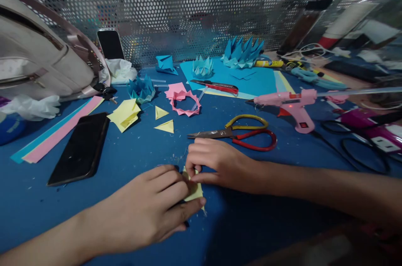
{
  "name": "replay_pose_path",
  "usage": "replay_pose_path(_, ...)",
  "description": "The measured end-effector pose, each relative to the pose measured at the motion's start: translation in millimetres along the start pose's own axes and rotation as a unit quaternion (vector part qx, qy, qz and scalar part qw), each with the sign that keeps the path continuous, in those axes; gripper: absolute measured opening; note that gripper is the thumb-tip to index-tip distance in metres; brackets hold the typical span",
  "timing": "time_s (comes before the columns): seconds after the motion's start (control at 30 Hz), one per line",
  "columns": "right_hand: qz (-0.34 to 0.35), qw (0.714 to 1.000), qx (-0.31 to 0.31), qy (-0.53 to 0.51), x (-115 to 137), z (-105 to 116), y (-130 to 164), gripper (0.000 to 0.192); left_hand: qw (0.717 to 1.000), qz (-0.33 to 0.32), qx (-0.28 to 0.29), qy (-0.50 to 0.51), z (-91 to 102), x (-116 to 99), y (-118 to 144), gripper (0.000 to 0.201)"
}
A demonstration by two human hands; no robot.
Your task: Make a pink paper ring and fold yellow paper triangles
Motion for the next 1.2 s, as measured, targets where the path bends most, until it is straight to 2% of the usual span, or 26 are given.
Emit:
replay_pose_path(0.57,-0.003,1.0,0.008,-0.007,-1.7,-1.6,1.3,0.016,1.0,0.018,-0.018,0.008,4.7,-3.0,0.0,0.038)
replay_pose_path(0.7,-0.002,1.0,-0.001,-0.013,-1.1,0.6,1.7,0.019,1.0,0.012,-0.023,-0.001,6.4,-2.5,0.5,0.044)
replay_pose_path(0.8,0.004,1.0,-0.007,-0.012,-0.4,1.2,2.0,0.021,1.0,0.002,-0.005,-0.019,3.8,-3.3,0.5,0.049)
replay_pose_path(1.03,0.022,0.999,-0.013,0.044,2.7,-2.9,3.6,0.037,1.0,-0.001,-0.005,-0.028,2.9,-3.9,-0.8,0.048)
replay_pose_path(1.2,0.052,0.994,-0.04,0.092,8.6,-2.0,4.7,0.043,1.0,-0.003,-0.011,-0.029,4.4,-5.1,-1.5,0.046)
Point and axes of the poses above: each hand's wrist, its own y-axis away from the middle knuckle, its own z-axis out of the back of the hand, x = y × z, the point moved 10 cm from there along -y, towards the middle knuckle, and after that the axes turned 15 degrees about -x, right-handed, at the moved point
